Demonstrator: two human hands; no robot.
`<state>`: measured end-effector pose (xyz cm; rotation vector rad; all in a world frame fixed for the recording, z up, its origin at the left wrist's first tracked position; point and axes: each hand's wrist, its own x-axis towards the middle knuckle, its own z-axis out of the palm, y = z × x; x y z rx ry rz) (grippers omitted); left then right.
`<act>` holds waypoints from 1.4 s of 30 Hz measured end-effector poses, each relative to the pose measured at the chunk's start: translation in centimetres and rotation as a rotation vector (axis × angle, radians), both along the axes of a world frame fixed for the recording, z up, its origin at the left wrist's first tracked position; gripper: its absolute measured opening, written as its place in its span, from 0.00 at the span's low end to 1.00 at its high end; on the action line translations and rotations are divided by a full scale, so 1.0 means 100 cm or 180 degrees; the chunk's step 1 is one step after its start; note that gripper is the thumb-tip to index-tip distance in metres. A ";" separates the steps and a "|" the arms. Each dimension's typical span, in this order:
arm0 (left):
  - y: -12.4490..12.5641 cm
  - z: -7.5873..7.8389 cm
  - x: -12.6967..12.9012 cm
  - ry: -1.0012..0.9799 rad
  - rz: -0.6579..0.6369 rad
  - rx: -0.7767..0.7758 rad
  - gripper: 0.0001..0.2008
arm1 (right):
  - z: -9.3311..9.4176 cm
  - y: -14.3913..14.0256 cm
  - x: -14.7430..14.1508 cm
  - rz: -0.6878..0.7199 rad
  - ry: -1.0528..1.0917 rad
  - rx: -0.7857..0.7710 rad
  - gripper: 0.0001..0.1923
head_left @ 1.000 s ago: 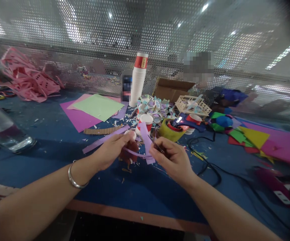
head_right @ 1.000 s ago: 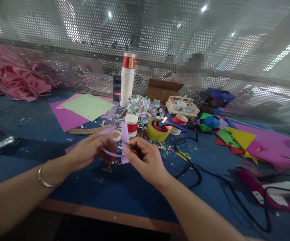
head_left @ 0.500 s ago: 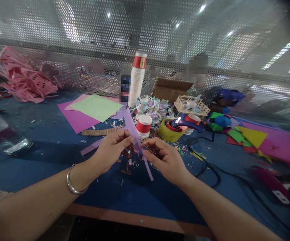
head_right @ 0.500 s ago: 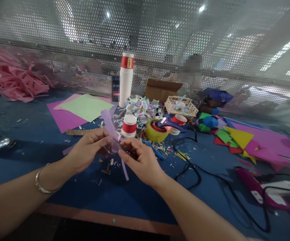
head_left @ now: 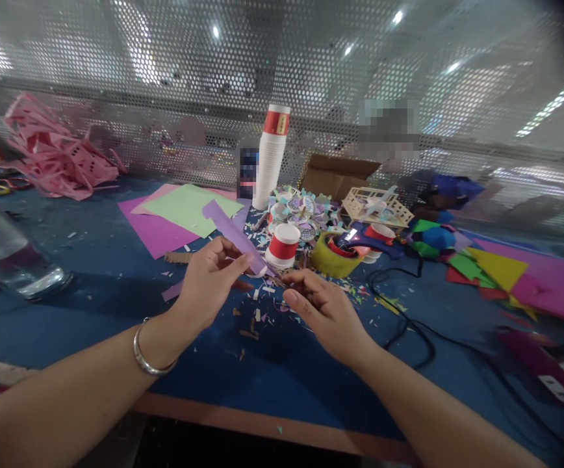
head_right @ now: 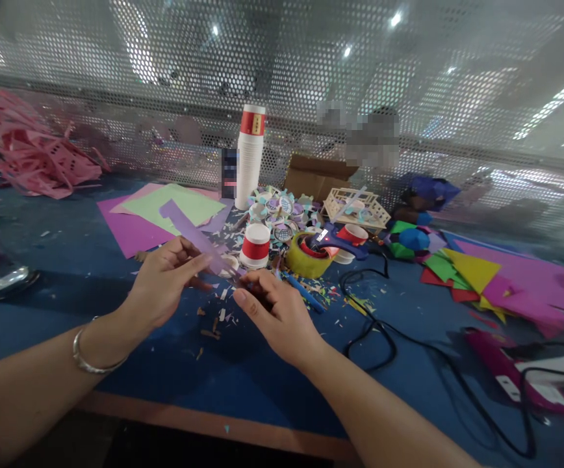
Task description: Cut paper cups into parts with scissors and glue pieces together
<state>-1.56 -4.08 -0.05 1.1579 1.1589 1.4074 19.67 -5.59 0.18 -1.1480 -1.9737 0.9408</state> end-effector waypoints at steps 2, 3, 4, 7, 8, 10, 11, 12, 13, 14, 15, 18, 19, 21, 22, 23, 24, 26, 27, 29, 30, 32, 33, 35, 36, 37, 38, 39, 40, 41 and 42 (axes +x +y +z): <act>0.000 0.002 0.001 -0.0099 -0.0006 -0.0084 0.12 | -0.001 0.000 0.000 0.0038 -0.0034 -0.0015 0.17; -0.001 0.004 0.002 -0.0149 -0.0025 -0.0130 0.12 | -0.001 0.000 0.000 0.0045 -0.0054 -0.0016 0.17; -0.001 0.005 0.002 -0.0200 -0.0052 -0.0171 0.12 | -0.002 0.001 0.000 0.0037 -0.0076 -0.0011 0.17; -0.004 0.008 0.004 -0.0335 -0.0148 -0.0242 0.11 | -0.002 0.001 0.000 -0.0047 -0.0109 0.0013 0.17; -0.004 0.008 0.004 -0.0361 -0.0165 -0.0259 0.11 | -0.002 0.001 0.000 -0.0087 -0.0106 0.0021 0.17; -0.005 0.008 0.004 -0.0383 -0.0149 -0.0282 0.11 | -0.002 0.002 0.001 -0.0158 -0.0085 0.0061 0.16; -0.005 0.008 0.004 -0.0393 -0.0125 -0.0289 0.11 | -0.003 0.002 0.001 -0.0186 -0.0080 0.0087 0.16; -0.005 0.008 0.004 -0.0410 -0.0101 -0.0295 0.11 | -0.003 0.002 0.001 -0.0205 -0.0087 0.0115 0.16; -0.005 0.008 0.004 -0.0436 -0.0090 -0.0304 0.11 | -0.003 0.002 0.001 -0.0218 -0.0104 0.0138 0.16; -0.006 0.007 0.004 -0.0468 -0.0094 -0.0318 0.11 | -0.003 0.003 0.001 -0.0226 -0.0125 0.0152 0.16; -0.006 0.007 0.005 -0.0500 -0.0119 -0.0343 0.11 | -0.003 0.003 0.001 -0.0228 -0.0145 0.0159 0.16; -0.007 0.006 0.006 -0.0571 -0.0304 -0.0438 0.11 | -0.002 0.002 0.001 -0.0208 -0.0130 0.0171 0.15; -0.007 0.006 0.006 -0.0583 -0.0364 -0.0459 0.11 | -0.001 0.002 0.001 -0.0199 -0.0098 0.0167 0.15; -0.008 0.006 0.007 -0.0567 -0.0424 -0.0471 0.11 | 0.000 0.001 0.000 -0.0178 -0.0033 0.0138 0.14; -0.008 0.006 0.007 -0.0539 -0.0412 -0.0455 0.11 | 0.001 0.000 0.000 -0.0175 -0.0009 0.0115 0.14; -0.009 0.006 0.007 -0.0497 -0.0376 -0.0426 0.11 | 0.001 0.000 0.000 -0.0178 0.0004 0.0098 0.14; -0.009 0.007 0.007 -0.0445 -0.0326 -0.0386 0.11 | 0.002 0.000 0.000 -0.0184 0.0002 0.0086 0.14; -0.010 0.007 0.007 -0.0358 -0.0200 -0.0298 0.10 | 0.003 0.000 0.000 -0.0203 -0.0006 0.0080 0.13; -0.011 0.007 0.007 -0.0339 -0.0137 -0.0262 0.10 | 0.003 0.001 0.000 -0.0208 -0.0007 0.0080 0.13; -0.011 0.007 0.006 -0.0330 -0.0064 -0.0221 0.10 | 0.002 0.001 0.000 -0.0203 0.0009 0.0072 0.14; -0.012 0.006 0.006 -0.0329 -0.0062 -0.0209 0.10 | 0.002 0.002 0.000 -0.0197 0.0018 0.0071 0.14; -0.012 0.005 0.006 -0.0313 -0.0139 -0.0192 0.09 | 0.002 0.002 0.000 -0.0198 0.0022 0.0076 0.13; -0.012 0.005 0.006 -0.0312 -0.0209 -0.0196 0.09 | 0.002 0.002 0.000 -0.0203 0.0030 0.0074 0.13; -0.012 0.003 0.007 -0.0332 -0.0374 -0.0222 0.10 | 0.001 0.002 0.000 -0.0195 0.0064 0.0044 0.13; -0.012 0.003 0.008 -0.0341 -0.0465 -0.0253 0.10 | 0.001 0.002 0.001 -0.0184 0.0092 0.0018 0.13; -0.013 0.002 0.009 -0.0350 -0.0547 -0.0293 0.11 | 0.001 0.001 0.001 -0.0165 0.0120 -0.0012 0.13; -0.013 0.002 0.009 -0.0356 -0.0620 -0.0337 0.11 | 0.001 0.001 0.001 -0.0142 0.0140 -0.0037 0.13; -0.013 0.002 0.010 -0.0359 -0.0684 -0.0387 0.11 | 0.001 0.001 0.001 -0.0124 0.0148 -0.0053 0.13; -0.014 0.001 0.011 -0.0363 -0.0743 -0.0442 0.11 | 0.001 0.001 0.001 -0.0111 0.0145 -0.0061 0.13; -0.014 0.001 0.012 -0.0372 -0.0795 -0.0496 0.10 | 0.001 0.000 0.001 -0.0105 0.0140 -0.0060 0.13; -0.014 0.000 0.012 -0.0383 -0.0835 -0.0537 0.10 | 0.001 0.000 0.001 -0.0098 0.0131 -0.0053 0.13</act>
